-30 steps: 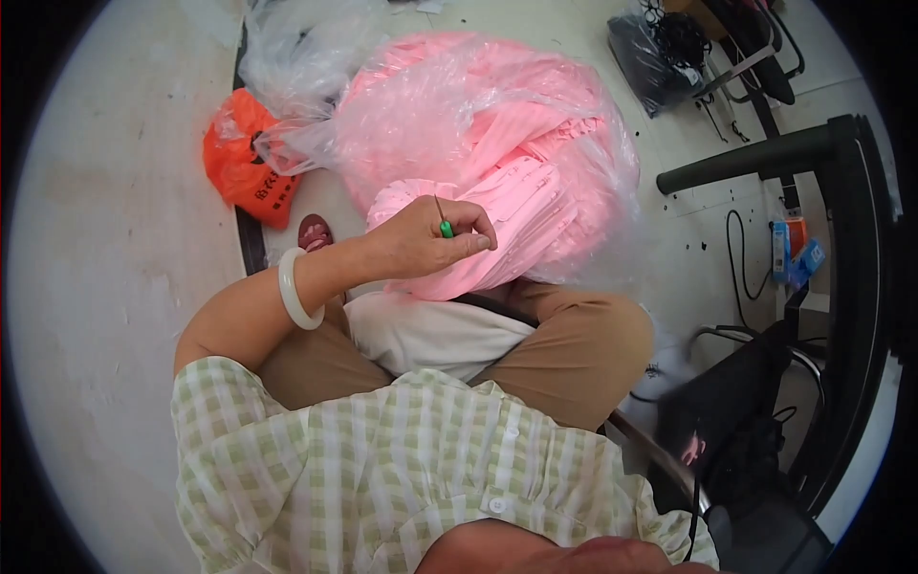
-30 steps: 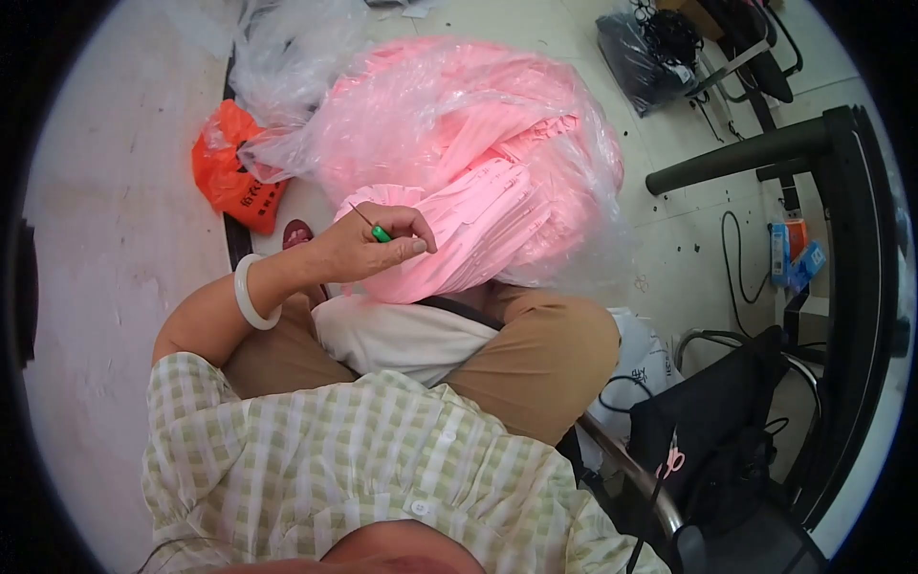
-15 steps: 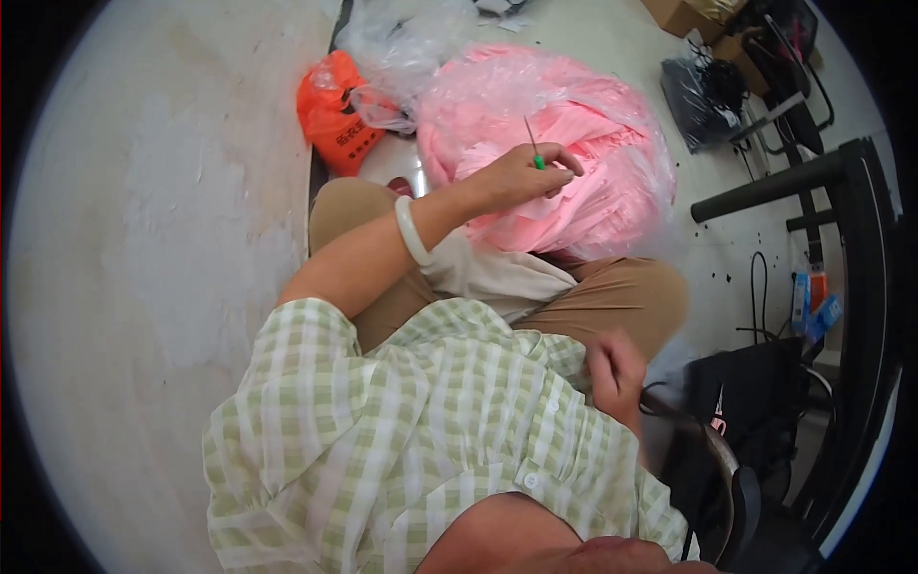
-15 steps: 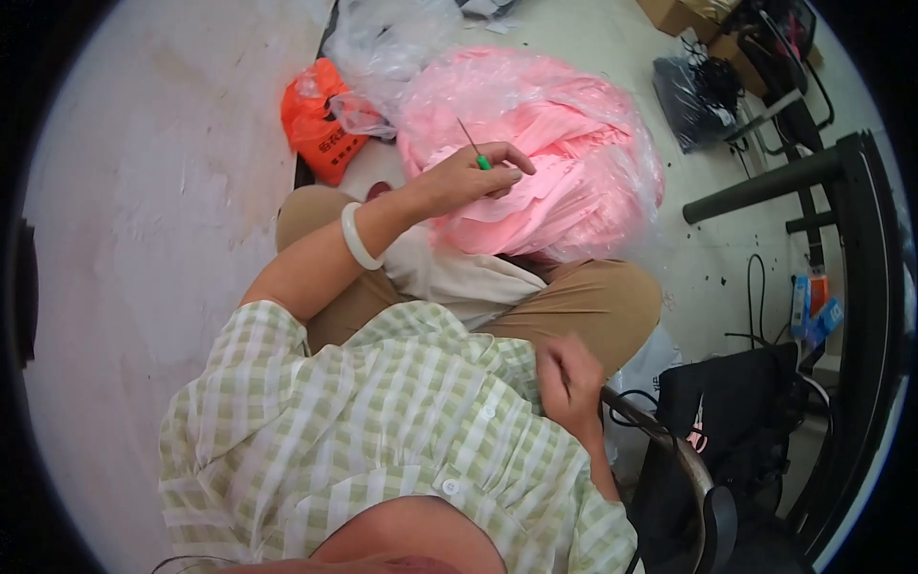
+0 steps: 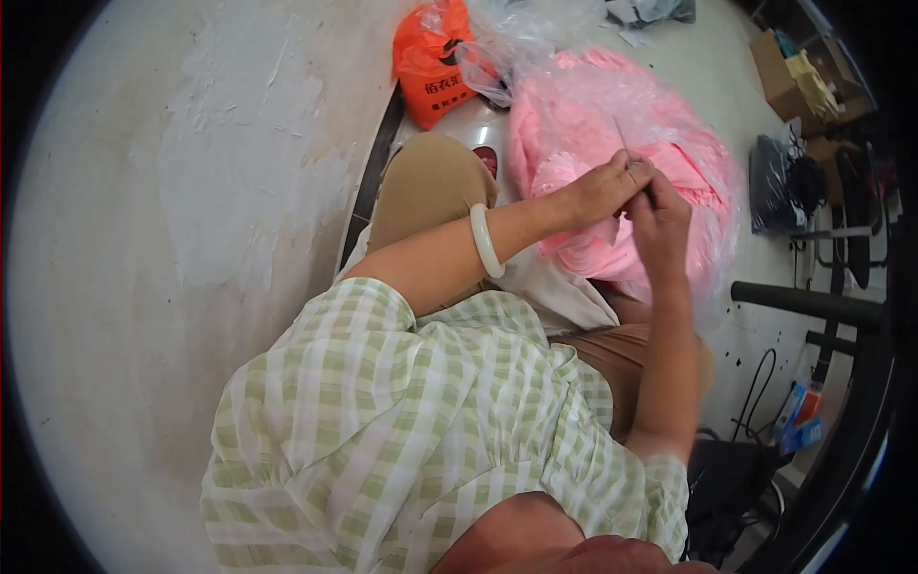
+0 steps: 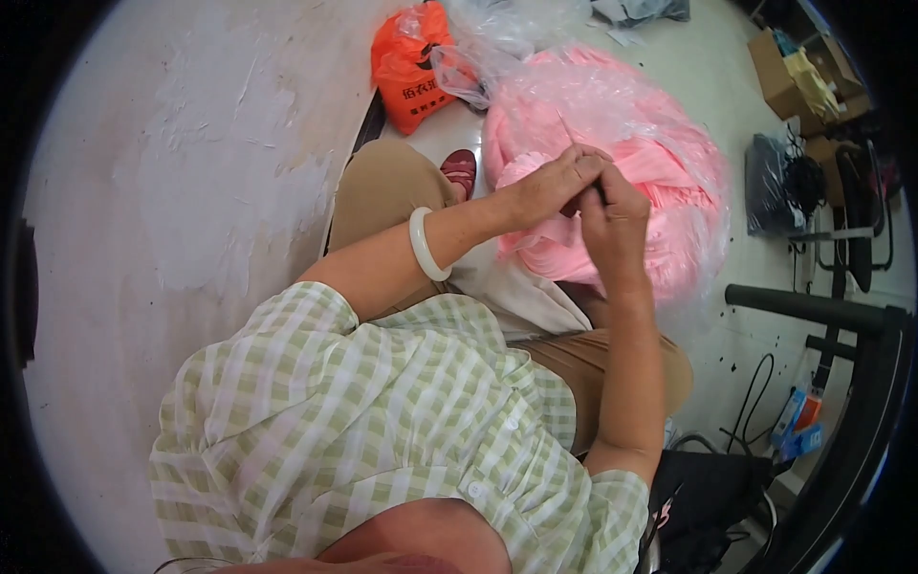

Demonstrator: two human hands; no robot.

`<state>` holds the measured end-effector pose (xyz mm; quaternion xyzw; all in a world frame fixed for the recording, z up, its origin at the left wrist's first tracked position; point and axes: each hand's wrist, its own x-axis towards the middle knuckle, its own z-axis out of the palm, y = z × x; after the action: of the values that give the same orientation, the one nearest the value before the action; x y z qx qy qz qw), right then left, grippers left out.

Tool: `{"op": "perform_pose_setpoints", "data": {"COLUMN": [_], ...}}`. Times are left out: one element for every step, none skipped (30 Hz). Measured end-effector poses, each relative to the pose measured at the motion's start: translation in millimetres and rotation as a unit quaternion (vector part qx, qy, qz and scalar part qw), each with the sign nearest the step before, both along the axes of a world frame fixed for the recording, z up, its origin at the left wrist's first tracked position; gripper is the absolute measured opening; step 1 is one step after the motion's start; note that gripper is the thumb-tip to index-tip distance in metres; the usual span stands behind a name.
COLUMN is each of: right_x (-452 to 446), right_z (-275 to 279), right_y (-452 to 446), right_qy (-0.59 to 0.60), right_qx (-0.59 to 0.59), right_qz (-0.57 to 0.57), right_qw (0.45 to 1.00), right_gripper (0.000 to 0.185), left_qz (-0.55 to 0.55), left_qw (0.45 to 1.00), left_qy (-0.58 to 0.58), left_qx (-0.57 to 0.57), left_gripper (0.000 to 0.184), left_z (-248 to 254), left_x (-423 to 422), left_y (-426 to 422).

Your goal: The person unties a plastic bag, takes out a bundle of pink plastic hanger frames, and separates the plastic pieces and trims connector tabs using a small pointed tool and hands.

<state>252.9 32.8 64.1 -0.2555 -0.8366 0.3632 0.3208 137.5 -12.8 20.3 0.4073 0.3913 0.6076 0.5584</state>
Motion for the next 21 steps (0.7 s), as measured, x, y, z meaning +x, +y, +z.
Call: {"op": "perform_pose_setpoints", "data": {"right_x": [0.2, -0.5, 2.7, 10.7, 19.4, 25.3, 25.9, 24.7, 22.3, 18.7, 14.9, 14.4, 16.6, 18.4, 20.0, 21.9, 22.2, 22.0, 21.9, 21.7, 22.6], "right_z": [5.0, 1.5, -0.9, -2.6, -7.3, -21.6, -33.8, -36.9, -38.6, -39.6, -40.4, -41.6, -46.8, -57.4, -69.9, -86.7, -85.0, -83.0, -81.3, -79.2, -76.9], "right_y": [5.1, 14.0, 27.2, 40.3, 50.3, 56.8, 55.9, 50.0, 43.4, 37.6, 31.3, 28.5, 29.8, 33.9, 39.4, 49.4, 53.8, 57.0, 58.8, 59.8, 64.1], "right_qy": [0.026, 0.096, 0.093, 0.08, 0.067, 0.066, 0.053, 0.022, -0.01, -0.007, -0.014, -0.021, -0.019, -0.06, -0.1, -0.075, -0.075, -0.064, -0.053, -0.041, -0.04], "right_qx": [-0.121, -0.163, -0.161, -0.185, -0.211, -0.227, -0.21, -0.205, -0.2, -0.2, -0.216, -0.231, -0.231, -0.132, -0.032, -0.097, -0.095, -0.1, -0.105, -0.122, -0.12], "right_qz": [0.029, 0.025, 0.023, 0.004, -0.016, -0.013, 0.0, 0.008, 0.018, 0.015, 0.044, 0.072, 0.068, 0.038, 0.007, -0.017, -0.017, -0.026, -0.034, -0.031, -0.032], "right_qw": [0.992, 0.982, 0.982, 0.979, 0.975, 0.972, 0.976, 0.979, 0.98, 0.98, 0.975, 0.97, 0.97, 0.989, 0.994, 0.992, 0.992, 0.993, 0.992, 0.991, 0.991], "right_gripper": [0.008, 0.007, 0.007, 0.009, 0.011, 0.013, 0.014, 0.017, 0.021, 0.021, 0.024, 0.028, 0.028, 0.026, 0.025, 0.016, 0.016, 0.013, 0.011, 0.011, 0.011], "left_qz": [0.007, 0.022, 0.033, 0.077, 0.088, 0.082, 0.076, 0.085, 0.095, 0.092, 0.109, 0.125, 0.121, 0.134, 0.147, 0.147, 0.147, 0.12, 0.094, 0.094, 0.085], "left_qw": [1.0, 0.998, 0.993, 0.99, 0.994, 0.996, 0.996, 0.996, 0.993, 0.994, 0.99, 0.984, 0.985, 0.98, 0.975, 0.979, 0.979, 0.988, 0.994, 0.994, 0.991], "left_qy": [0.002, 0.058, 0.111, 0.117, 0.062, 0.041, 0.041, -0.011, -0.062, -0.059, -0.092, -0.126, -0.125, -0.144, -0.164, -0.139, -0.139, -0.096, -0.052, -0.053, 0.102], "left_qx": [-0.001, 0.015, 0.032, 0.014, 0.009, -0.02, -0.018, -0.022, -0.027, -0.026, -0.022, -0.018, -0.018, -0.022, -0.026, -0.032, -0.031, -0.027, -0.024, -0.025, -0.002], "left_gripper": [0.038, 0.04, 0.042, 0.043, 0.04, 0.037, 0.037, 0.036, 0.034, 0.034, 0.032, 0.03, 0.03, 0.029, 0.027, 0.027, 0.027, 0.032, 0.038, 0.038, 0.036], "left_z": [5.4, 9.5, 11.9, 6.4, 12.1, 15.6, 18.3, 20.5, 21.7, 22.3, 22.8, 22.9, 21.4, 19.5, 18.2, 22.9, 20.1, 14.1, 12.8, 10.6, 9.3], "left_x": [-3.0, -5.2, -5.2, -10.6, -18.9, -30.0, -37.1, -43.3, -48.0, -51.1, -53.3, -55.5, -58.9, -62.5, -63.9, -62.2, -62.5, -64.7, -63.8, -60.8, -57.1], "left_y": [-2.9, -3.9, -3.3, 3.6, -0.2, 1.7, 2.2, 1.2, 0.5, 0.5, -0.1, -0.1, 0.5, 1.5, 1.2, -1.5, -0.4, 2.6, 2.0, -0.1, -1.3]}}
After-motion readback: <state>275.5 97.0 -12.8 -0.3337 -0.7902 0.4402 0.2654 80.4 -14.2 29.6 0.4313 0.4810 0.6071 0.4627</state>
